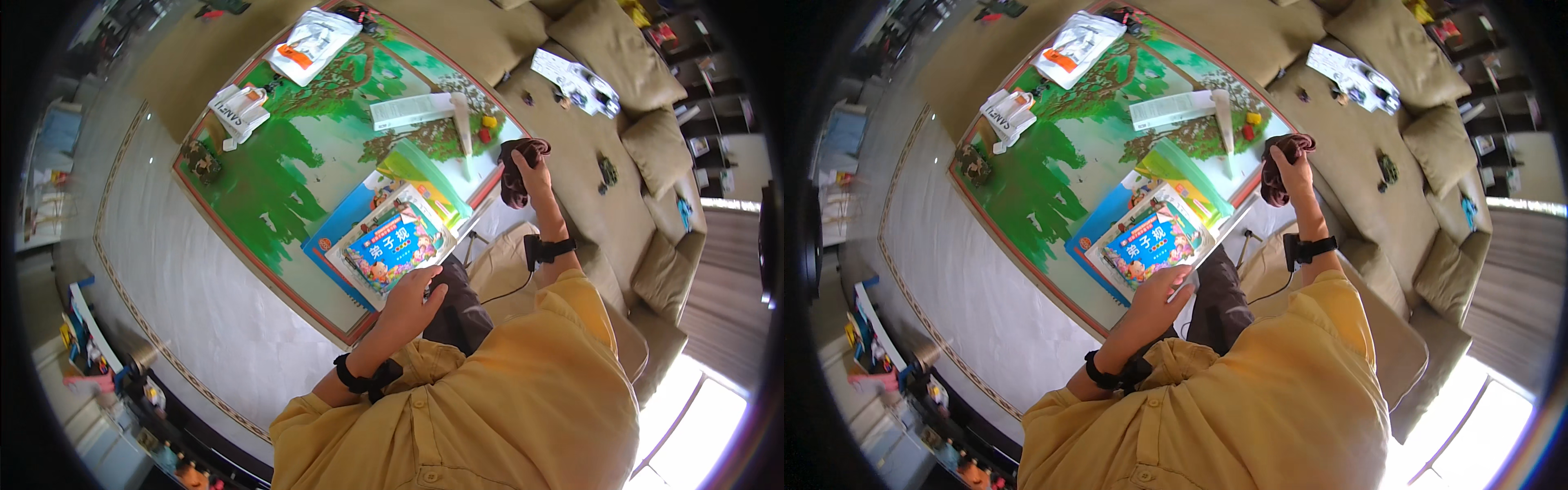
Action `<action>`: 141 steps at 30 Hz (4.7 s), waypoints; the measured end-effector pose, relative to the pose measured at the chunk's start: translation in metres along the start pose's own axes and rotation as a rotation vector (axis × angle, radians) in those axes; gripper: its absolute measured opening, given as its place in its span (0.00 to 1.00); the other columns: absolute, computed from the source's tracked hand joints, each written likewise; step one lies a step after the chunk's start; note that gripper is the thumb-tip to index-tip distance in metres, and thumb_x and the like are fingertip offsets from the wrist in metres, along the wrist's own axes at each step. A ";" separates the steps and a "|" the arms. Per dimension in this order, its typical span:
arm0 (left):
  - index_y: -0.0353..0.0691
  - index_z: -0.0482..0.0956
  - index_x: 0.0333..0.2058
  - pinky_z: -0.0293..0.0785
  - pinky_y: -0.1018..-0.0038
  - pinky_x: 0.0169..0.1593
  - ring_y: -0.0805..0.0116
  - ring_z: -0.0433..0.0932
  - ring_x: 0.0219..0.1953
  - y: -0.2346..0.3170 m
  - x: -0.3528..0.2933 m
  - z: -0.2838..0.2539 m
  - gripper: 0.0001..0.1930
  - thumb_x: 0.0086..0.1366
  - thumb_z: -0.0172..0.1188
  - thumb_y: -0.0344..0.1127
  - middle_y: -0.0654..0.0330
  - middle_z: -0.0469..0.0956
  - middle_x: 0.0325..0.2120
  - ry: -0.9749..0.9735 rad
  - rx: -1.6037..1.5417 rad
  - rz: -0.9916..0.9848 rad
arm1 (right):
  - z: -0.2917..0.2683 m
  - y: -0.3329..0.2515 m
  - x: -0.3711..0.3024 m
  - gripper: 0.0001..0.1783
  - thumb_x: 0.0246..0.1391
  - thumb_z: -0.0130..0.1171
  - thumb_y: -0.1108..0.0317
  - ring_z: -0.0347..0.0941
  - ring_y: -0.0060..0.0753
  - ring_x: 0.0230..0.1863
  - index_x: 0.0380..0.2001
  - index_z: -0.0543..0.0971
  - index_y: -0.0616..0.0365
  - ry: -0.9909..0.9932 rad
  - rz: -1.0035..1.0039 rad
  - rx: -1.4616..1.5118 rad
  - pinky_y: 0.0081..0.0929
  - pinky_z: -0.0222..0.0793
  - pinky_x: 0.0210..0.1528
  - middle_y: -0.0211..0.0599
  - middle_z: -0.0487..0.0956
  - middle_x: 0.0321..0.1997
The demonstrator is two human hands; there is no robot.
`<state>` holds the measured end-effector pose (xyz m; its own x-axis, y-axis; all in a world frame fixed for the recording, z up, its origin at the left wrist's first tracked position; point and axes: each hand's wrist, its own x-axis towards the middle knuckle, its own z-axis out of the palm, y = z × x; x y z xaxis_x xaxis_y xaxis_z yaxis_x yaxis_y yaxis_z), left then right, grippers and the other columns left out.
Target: The person wipes a table with a cloth, moves books and papers aside, then moves to a sofa to arrange toy vehicles and a plastic toy ship.
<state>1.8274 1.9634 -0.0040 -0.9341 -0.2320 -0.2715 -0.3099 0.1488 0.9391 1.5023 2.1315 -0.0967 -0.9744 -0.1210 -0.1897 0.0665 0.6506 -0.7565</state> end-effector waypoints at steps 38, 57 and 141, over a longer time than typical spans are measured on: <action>0.40 0.60 0.53 0.68 0.68 0.56 0.63 0.68 0.52 -0.010 0.265 -0.031 0.39 0.42 0.71 0.21 0.53 0.63 0.54 0.638 -0.178 0.433 | 0.081 -0.001 0.027 0.16 0.47 0.59 0.62 0.75 0.56 0.26 0.25 0.70 0.65 -0.536 -0.258 -0.274 0.45 0.71 0.30 0.54 0.75 0.21; 0.37 0.61 0.53 0.64 0.70 0.56 0.64 0.68 0.52 -0.014 0.196 -0.004 0.35 0.45 0.65 0.20 0.54 0.65 0.52 0.484 -0.057 0.481 | 0.040 -0.005 -0.125 0.12 0.46 0.62 0.67 0.73 0.42 0.18 0.24 0.70 0.63 -0.309 -0.147 -0.069 0.34 0.67 0.21 0.44 0.72 0.16; 0.38 0.62 0.55 0.67 0.68 0.50 0.61 0.70 0.48 -0.005 0.038 -0.059 0.39 0.44 0.71 0.30 0.55 0.68 0.49 0.777 0.339 -0.235 | 0.088 -0.102 -0.001 0.09 0.46 0.58 0.66 0.74 0.49 0.30 0.30 0.74 0.57 -0.656 -0.864 -0.641 0.41 0.70 0.32 0.46 0.74 0.28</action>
<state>1.8041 1.8972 -0.0063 -0.4927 -0.8627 -0.1140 -0.6304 0.2635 0.7302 1.5151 1.9991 -0.0748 -0.3457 -0.9170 -0.1991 -0.8334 0.3976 -0.3840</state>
